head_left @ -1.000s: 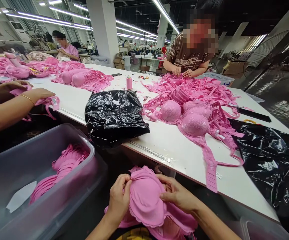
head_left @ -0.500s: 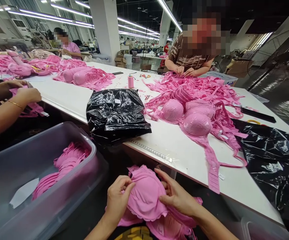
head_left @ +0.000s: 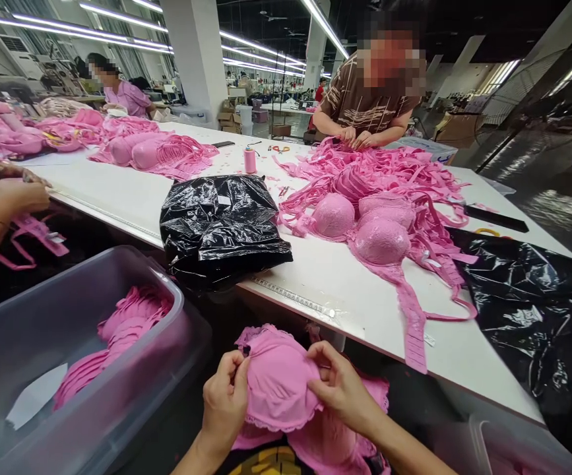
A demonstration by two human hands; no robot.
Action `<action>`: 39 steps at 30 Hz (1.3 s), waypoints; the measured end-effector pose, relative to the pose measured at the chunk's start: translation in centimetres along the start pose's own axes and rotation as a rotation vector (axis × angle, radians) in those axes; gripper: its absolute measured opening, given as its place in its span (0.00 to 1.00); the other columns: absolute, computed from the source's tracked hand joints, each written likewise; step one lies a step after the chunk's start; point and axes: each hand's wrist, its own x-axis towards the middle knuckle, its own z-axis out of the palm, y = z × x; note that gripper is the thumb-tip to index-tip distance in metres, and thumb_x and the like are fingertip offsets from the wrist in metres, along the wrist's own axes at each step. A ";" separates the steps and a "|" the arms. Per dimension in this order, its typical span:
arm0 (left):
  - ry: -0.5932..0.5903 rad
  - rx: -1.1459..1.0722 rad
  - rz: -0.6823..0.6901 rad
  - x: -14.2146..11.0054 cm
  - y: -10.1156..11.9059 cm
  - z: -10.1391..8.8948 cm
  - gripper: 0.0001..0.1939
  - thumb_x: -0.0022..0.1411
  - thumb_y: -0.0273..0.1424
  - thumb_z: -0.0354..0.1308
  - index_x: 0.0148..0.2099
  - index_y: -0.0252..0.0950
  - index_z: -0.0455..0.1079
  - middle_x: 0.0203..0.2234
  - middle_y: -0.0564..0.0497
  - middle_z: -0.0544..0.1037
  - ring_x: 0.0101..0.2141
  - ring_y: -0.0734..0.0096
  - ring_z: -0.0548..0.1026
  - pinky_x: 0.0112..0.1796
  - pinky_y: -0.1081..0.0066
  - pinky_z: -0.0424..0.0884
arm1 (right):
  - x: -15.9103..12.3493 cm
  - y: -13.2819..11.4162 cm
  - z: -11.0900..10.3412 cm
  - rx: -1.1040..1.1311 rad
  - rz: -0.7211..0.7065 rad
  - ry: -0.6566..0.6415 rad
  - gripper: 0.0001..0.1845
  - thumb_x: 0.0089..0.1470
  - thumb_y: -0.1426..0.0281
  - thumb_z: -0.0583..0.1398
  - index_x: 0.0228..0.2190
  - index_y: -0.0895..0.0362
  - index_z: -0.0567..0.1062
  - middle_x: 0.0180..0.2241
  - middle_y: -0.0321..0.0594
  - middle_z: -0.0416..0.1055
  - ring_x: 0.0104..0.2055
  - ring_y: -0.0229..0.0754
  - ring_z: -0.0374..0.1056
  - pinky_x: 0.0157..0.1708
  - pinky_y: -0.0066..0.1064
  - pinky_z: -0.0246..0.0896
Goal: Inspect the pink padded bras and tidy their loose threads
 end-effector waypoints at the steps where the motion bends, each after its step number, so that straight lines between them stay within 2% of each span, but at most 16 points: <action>1: -0.008 -0.008 -0.028 -0.1 -0.1 0.0 0.06 0.61 0.32 0.51 0.32 0.37 0.63 0.18 0.59 0.62 0.16 0.80 0.60 0.18 0.81 0.59 | 0.0 0.0 0.1 -0.022 0.014 0.001 0.14 0.42 0.76 0.56 0.33 0.53 0.60 0.25 0.27 0.54 0.21 0.29 0.49 0.18 0.22 0.42; 4: -0.053 -0.056 -0.116 -0.3 -0.1 0.2 0.08 0.61 0.35 0.51 0.32 0.37 0.63 0.18 0.60 0.60 0.16 0.79 0.59 0.16 0.81 0.56 | -0.1 -0.2 0.1 -0.165 0.041 0.016 0.15 0.39 0.77 0.56 0.32 0.55 0.62 0.25 0.27 0.53 0.22 0.30 0.48 0.21 0.23 0.43; 8: -0.158 -0.156 -0.199 -0.2 0.1 0.2 0.09 0.60 0.37 0.51 0.31 0.37 0.63 0.20 0.58 0.62 0.19 0.77 0.62 0.22 0.79 0.61 | -0.1 -0.7 -0.2 -0.341 -0.108 0.077 0.16 0.35 0.79 0.55 0.31 0.56 0.64 0.28 0.31 0.58 0.29 0.35 0.54 0.30 0.27 0.50; 10: -0.211 -0.218 -0.235 0.0 0.2 0.1 0.10 0.60 0.38 0.51 0.30 0.37 0.62 0.21 0.57 0.64 0.22 0.76 0.64 0.25 0.78 0.62 | 0.0 -1.1 -0.4 -0.310 -0.151 0.047 0.17 0.35 0.79 0.55 0.32 0.56 0.64 0.30 0.32 0.59 0.33 0.37 0.56 0.35 0.28 0.52; 12: -0.205 -0.263 -0.303 0.1 0.2 0.0 0.11 0.59 0.38 0.52 0.30 0.37 0.62 0.21 0.57 0.63 0.22 0.75 0.63 0.25 0.78 0.62 | 0.0 -1.4 -0.5 -0.201 -0.122 -0.027 0.17 0.36 0.77 0.56 0.34 0.55 0.64 0.31 0.32 0.59 0.33 0.38 0.56 0.34 0.28 0.52; 14: -0.151 -0.299 -0.374 0.2 0.3 -0.1 0.12 0.58 0.39 0.53 0.29 0.36 0.62 0.20 0.57 0.62 0.23 0.75 0.62 0.25 0.78 0.61 | 0.1 -1.5 -0.5 -0.124 -0.047 -0.091 0.17 0.38 0.75 0.58 0.34 0.55 0.63 0.30 0.31 0.58 0.31 0.36 0.55 0.29 0.26 0.52; 17: -0.105 -0.347 -0.422 0.3 0.7 -0.3 0.12 0.57 0.39 0.53 0.28 0.36 0.62 0.20 0.58 0.61 0.22 0.76 0.60 0.24 0.78 0.59 | 0.0 -1.1 -0.5 -0.184 0.048 -0.101 0.14 0.41 0.72 0.59 0.33 0.54 0.62 0.27 0.29 0.56 0.27 0.35 0.52 0.25 0.25 0.48; 20: -0.145 -0.423 -0.442 0.3 1.2 -0.6 0.10 0.57 0.37 0.54 0.30 0.36 0.63 0.20 0.58 0.62 0.23 0.76 0.61 0.25 0.78 0.59 | 0.0 -0.6 -0.7 -0.321 -0.011 -0.038 0.13 0.41 0.71 0.59 0.32 0.54 0.62 0.27 0.30 0.56 0.28 0.36 0.53 0.27 0.26 0.49; 23: -0.252 -0.524 -0.469 0.3 1.5 -1.1 0.11 0.56 0.37 0.56 0.37 0.34 0.66 0.25 0.54 0.69 0.27 0.73 0.66 0.29 0.76 0.63 | 0.3 -0.7 -0.8 -0.408 -0.073 -0.017 0.12 0.42 0.70 0.58 0.32 0.55 0.63 0.29 0.32 0.59 0.31 0.39 0.56 0.31 0.28 0.52; 26: -0.328 -0.523 -0.465 0.2 1.3 -1.4 0.13 0.52 0.39 0.59 0.28 0.33 0.68 0.23 0.53 0.69 0.26 0.72 0.66 0.28 0.75 0.63 | 0.5 -1.5 -0.7 -0.448 -0.109 -0.061 0.11 0.43 0.70 0.57 0.32 0.55 0.63 0.32 0.34 0.62 0.36 0.42 0.59 0.37 0.31 0.54; 29: -0.282 -0.508 -0.502 0.0 0.8 -1.1 0.19 0.52 0.43 0.58 0.20 0.33 0.65 0.17 0.56 0.64 0.23 0.74 0.63 0.26 0.75 0.60 | 0.7 -2.4 -0.5 -0.420 -0.143 -0.109 0.12 0.44 0.71 0.56 0.35 0.54 0.63 0.35 0.36 0.63 0.39 0.43 0.59 0.42 0.33 0.54; 33: -0.286 -0.644 -0.618 0.1 0.8 -0.8 0.20 0.50 0.46 0.59 0.23 0.33 0.67 0.19 0.55 0.68 0.24 0.73 0.65 0.27 0.74 0.62 | 1.0 -2.9 -0.9 -0.360 -0.130 -0.130 0.18 0.45 0.74 0.55 0.41 0.54 0.63 0.40 0.38 0.63 0.43 0.43 0.60 0.46 0.35 0.54; 36: -0.385 -0.843 -0.697 0.4 1.2 -0.9 0.18 0.51 0.44 0.61 0.32 0.32 0.71 0.25 0.51 0.73 0.28 0.70 0.70 0.31 0.72 0.66 | 1.2 -2.8 -1.2 -0.332 -0.037 -0.144 0.30 0.43 0.75 0.58 0.50 0.54 0.59 0.44 0.40 0.64 0.46 0.44 0.62 0.47 0.36 0.56; 39: -0.449 -0.978 -0.707 0.7 1.6 -1.0 0.17 0.52 0.40 0.61 0.40 0.33 0.71 0.34 0.46 0.76 0.35 0.65 0.73 0.38 0.66 0.69 | 1.2 -2.5 -1.3 -0.375 0.004 -0.129 0.42 0.38 0.76 0.61 0.56 0.54 0.55 0.48 0.43 0.64 0.46 0.45 0.63 0.47 0.38 0.57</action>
